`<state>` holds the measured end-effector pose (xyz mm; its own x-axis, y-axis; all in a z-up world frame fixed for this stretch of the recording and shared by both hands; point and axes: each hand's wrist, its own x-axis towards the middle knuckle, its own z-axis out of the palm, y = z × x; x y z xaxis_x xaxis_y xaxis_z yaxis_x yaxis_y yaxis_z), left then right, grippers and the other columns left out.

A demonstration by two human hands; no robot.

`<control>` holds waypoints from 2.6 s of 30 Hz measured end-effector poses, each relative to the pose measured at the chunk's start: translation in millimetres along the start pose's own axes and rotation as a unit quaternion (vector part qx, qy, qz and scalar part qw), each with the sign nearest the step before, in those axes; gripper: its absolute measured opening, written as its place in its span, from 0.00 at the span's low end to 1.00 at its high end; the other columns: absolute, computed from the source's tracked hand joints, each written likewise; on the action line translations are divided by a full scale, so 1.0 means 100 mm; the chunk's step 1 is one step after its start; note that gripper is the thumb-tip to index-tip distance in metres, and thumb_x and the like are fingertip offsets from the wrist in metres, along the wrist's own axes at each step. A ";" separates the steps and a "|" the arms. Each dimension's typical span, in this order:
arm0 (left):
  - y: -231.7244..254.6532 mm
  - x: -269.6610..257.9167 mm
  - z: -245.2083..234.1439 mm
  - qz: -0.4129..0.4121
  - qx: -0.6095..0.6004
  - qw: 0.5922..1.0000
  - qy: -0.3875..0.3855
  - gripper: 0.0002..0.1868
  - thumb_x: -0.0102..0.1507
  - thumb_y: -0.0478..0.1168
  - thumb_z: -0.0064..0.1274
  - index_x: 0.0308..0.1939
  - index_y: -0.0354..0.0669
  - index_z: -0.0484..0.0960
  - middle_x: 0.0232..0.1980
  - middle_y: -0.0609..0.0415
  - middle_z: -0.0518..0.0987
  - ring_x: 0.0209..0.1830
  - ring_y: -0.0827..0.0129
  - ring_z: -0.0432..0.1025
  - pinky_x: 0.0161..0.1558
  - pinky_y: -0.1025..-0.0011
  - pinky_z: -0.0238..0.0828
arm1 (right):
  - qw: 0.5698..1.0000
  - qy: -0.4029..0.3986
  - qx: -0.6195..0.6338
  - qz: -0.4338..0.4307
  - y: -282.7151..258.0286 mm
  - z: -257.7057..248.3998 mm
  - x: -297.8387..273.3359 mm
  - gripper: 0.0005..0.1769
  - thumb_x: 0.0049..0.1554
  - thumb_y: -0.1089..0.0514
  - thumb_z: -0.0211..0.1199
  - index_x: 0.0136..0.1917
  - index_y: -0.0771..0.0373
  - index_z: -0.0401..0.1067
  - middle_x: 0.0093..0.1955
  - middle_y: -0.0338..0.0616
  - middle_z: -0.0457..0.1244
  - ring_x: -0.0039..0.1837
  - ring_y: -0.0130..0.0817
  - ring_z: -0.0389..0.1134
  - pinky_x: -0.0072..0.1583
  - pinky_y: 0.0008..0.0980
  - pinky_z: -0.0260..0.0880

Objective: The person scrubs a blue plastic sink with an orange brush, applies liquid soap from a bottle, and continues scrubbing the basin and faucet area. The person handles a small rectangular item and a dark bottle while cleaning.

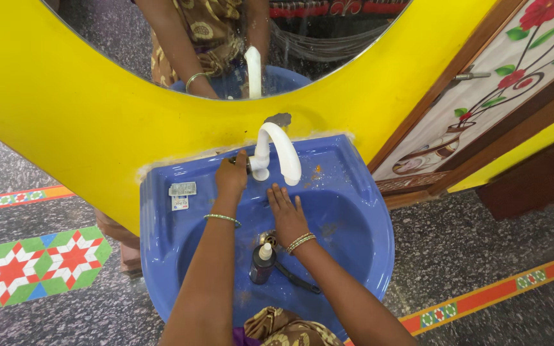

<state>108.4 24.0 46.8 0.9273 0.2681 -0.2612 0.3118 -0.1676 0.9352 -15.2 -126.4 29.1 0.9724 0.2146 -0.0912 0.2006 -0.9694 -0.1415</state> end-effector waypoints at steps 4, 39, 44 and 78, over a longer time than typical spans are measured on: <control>-0.21 0.13 0.08 0.121 0.073 0.987 0.077 0.33 0.66 0.64 0.48 0.43 0.32 0.80 0.40 0.35 0.82 0.42 0.42 0.77 0.46 0.53 0.72 | 1.000 0.017 -0.015 -0.015 0.02 0.00 0.01 0.60 0.48 0.67 0.69 0.83 0.58 0.36 0.87 0.44 0.32 0.85 0.42 0.36 0.79 0.54 0.39; -0.42 0.76 0.13 0.305 0.496 0.813 0.011 0.09 0.67 0.40 0.50 0.42 0.37 0.81 0.41 0.37 0.84 0.41 0.45 0.80 0.42 0.51 0.76 | 0.289 0.026 0.940 0.180 0.08 -0.27 0.57 0.13 0.63 0.57 0.56 0.37 0.63 0.67 0.33 0.45 0.62 0.36 0.37 0.63 0.39 0.32 0.65; -0.15 0.65 -0.06 0.299 0.524 0.793 -0.089 0.20 0.47 0.31 0.67 0.43 0.38 0.81 0.44 0.39 0.83 0.47 0.45 0.78 0.47 0.55 0.77 | 0.292 0.032 0.940 0.174 0.06 -0.39 0.54 0.12 0.62 0.59 0.56 0.37 0.64 0.66 0.32 0.46 0.61 0.36 0.37 0.63 0.38 0.31 0.65; 0.01 -0.24 -0.14 0.260 -0.031 0.965 0.020 0.17 0.60 0.46 0.64 0.42 0.37 0.79 0.37 0.46 0.84 0.34 0.64 0.78 0.39 0.68 0.74 | 0.241 -0.120 0.945 0.184 0.31 0.17 0.35 0.10 0.62 0.62 0.46 0.39 0.64 0.63 0.35 0.45 0.57 0.37 0.34 0.59 0.35 0.28 0.55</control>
<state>83.3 30.8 57.9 0.9461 0.1991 0.2554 -0.2076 -0.2321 0.9503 23.3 -146.6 4.6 0.8022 0.3771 -0.4628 -0.5278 0.8102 -0.2549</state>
